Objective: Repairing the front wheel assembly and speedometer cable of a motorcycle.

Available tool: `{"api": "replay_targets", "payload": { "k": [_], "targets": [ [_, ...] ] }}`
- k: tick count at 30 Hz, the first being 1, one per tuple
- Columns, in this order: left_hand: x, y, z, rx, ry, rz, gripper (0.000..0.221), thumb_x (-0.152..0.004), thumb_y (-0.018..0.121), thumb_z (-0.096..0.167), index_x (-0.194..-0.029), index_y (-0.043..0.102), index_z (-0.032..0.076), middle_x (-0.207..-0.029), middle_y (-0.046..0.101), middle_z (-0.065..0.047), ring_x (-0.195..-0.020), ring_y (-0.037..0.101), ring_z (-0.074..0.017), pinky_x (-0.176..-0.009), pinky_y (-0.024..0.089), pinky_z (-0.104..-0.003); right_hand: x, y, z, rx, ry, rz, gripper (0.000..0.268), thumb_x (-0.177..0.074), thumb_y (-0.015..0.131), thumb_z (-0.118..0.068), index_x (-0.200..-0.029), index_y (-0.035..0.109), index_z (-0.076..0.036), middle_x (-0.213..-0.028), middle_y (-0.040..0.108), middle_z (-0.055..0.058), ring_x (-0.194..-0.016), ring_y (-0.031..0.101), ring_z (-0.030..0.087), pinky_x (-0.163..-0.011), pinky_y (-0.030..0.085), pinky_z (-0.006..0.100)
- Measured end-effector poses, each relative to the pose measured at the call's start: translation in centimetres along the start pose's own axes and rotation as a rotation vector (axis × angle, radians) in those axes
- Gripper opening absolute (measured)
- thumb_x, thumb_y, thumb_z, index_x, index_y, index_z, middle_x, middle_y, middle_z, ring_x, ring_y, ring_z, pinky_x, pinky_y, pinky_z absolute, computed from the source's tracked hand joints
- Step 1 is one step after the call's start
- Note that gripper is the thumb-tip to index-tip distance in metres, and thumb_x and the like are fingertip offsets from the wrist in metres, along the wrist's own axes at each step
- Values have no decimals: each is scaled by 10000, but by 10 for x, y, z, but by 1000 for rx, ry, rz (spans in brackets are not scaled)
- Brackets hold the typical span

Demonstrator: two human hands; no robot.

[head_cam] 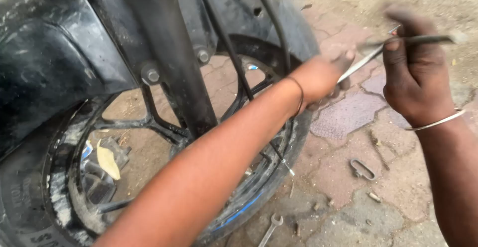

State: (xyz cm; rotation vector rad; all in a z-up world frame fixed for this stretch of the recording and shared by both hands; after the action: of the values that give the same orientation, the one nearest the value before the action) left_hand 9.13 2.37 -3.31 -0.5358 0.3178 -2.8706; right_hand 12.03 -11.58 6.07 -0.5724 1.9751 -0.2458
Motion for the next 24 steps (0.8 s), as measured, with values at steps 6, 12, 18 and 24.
{"api": "replay_targets", "payload": {
  "k": [6, 12, 18, 24],
  "targets": [
    [8, 1, -9, -49, -47, 19, 573, -1001, 410, 550, -828, 632, 52, -570, 504, 14, -390, 346, -103, -357, 294, -312, -47, 20, 16, 475, 649, -590, 421, -1132, 491, -226, -1518, 437, -66, -1098, 750, 180, -852, 753, 307, -782, 604, 421],
    [19, -10, 4, 83, -16, 37, 526, -1014, 425, 489, -793, 587, 40, -549, 455, 4, -405, 338, -113, -364, 269, -321, -43, 11, 33, 120, 219, -524, 518, -1054, 446, -103, -1571, 442, -78, -1270, 678, 208, -903, 725, 283, -795, 613, 393],
    [14, -6, -5, -94, -17, 41, 584, -1032, 340, 526, -797, 614, 67, -550, 465, 32, -400, 327, -110, -365, 316, -308, -6, 2, 121, -12, 569, -550, 489, -1037, 426, 74, -1450, 664, -37, -1061, 710, 296, -710, 668, 396, -620, 535, 492],
    [18, -9, -15, -157, 15, 68, 608, -1032, 361, 534, -746, 623, 66, -559, 489, 21, -405, 332, -115, -371, 328, -318, -13, 2, 71, -68, 163, -465, 298, -931, 633, -76, -1208, 693, 16, -1050, 680, 291, -886, 637, 305, -743, 548, 416]
  ]
}}
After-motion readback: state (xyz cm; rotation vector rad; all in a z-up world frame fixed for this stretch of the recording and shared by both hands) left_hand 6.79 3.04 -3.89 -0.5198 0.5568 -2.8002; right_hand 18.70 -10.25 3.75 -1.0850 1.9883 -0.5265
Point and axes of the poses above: each hand's wrist, its own x-axis away from the middle knuckle, its own y-axis out of the palm, z = x × y, the point moved 10 cm from there along -x, towards the middle knuckle
